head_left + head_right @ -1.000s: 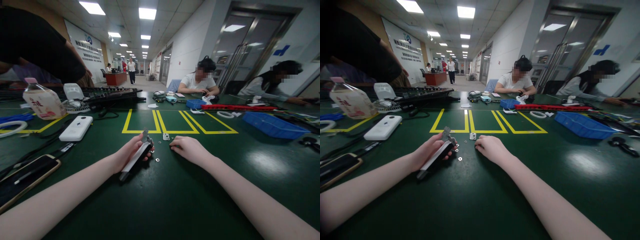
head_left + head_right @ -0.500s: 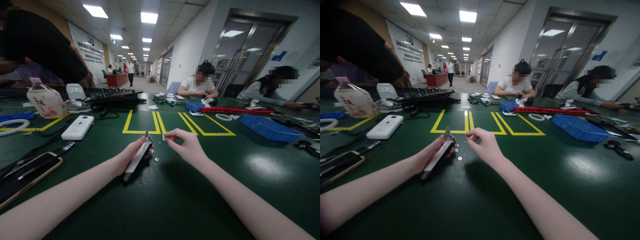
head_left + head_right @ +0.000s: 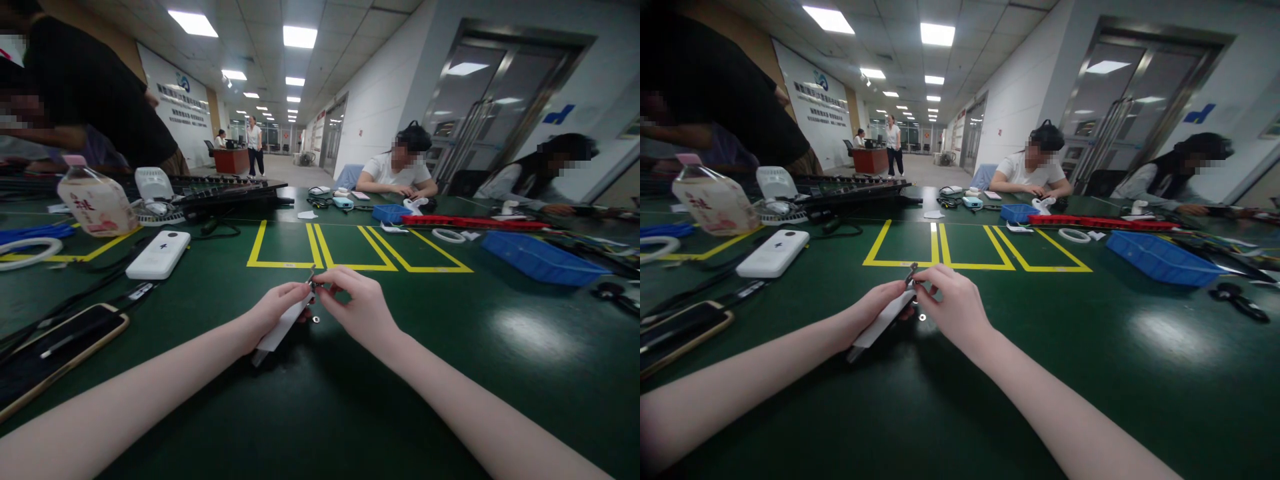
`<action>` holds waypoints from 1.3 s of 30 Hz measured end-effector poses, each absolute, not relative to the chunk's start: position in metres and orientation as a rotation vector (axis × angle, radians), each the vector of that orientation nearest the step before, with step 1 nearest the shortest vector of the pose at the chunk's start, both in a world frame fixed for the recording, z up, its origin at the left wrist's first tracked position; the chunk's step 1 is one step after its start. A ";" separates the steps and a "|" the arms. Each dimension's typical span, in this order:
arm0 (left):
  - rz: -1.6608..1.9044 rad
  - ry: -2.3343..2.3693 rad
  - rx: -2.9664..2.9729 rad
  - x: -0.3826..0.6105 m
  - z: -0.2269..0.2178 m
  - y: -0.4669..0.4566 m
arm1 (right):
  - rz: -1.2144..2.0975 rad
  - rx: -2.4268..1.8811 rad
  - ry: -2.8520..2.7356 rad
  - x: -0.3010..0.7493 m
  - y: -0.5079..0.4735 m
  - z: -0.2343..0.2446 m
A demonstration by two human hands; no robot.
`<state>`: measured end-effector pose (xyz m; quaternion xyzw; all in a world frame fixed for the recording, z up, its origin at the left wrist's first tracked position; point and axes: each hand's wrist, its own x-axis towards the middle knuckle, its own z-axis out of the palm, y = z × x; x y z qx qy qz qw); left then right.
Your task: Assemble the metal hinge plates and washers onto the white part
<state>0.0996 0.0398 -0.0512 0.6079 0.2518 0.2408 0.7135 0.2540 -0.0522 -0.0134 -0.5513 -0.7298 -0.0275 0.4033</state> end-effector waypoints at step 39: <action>0.510 0.514 1.329 0.099 -0.052 0.041 | 0.283 -1.310 -1.522 0.248 -0.043 -0.028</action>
